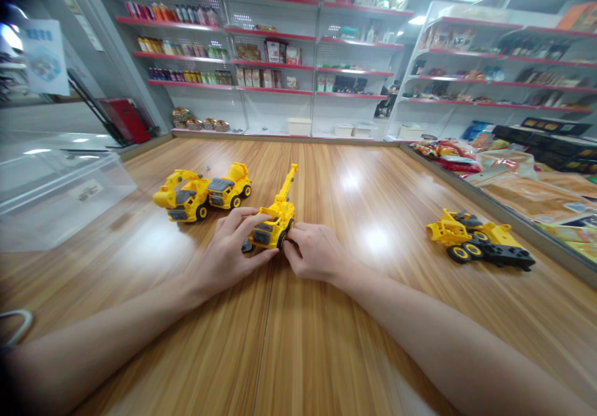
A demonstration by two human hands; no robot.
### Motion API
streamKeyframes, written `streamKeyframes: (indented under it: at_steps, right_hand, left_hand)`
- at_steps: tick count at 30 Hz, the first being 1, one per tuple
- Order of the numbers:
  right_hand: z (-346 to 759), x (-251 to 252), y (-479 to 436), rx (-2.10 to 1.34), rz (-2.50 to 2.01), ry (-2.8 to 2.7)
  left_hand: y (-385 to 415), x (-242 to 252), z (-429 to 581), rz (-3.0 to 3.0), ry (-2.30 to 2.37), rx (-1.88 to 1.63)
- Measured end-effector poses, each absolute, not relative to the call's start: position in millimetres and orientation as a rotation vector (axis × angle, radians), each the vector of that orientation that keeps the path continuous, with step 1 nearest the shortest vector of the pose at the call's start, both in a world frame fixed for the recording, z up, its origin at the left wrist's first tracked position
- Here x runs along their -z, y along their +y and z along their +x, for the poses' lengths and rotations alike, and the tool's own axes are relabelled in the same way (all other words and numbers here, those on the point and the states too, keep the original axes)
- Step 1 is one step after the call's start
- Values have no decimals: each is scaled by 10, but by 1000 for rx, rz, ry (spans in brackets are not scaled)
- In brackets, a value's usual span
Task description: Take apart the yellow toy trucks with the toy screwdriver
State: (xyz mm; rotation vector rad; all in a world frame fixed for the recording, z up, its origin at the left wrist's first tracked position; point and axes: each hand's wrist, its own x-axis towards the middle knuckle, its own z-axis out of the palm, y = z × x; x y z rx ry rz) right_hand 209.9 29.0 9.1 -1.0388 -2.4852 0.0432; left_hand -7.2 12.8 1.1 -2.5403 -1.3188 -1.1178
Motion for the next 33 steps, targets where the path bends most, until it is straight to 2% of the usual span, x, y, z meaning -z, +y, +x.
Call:
streamKeyframes:
  at_steps: [33]
  right_hand:
    - [2104,-81,298,-105,-1027,-2409]
  left_hand:
    - [131,-23,-64,-2522,-1327,1154]
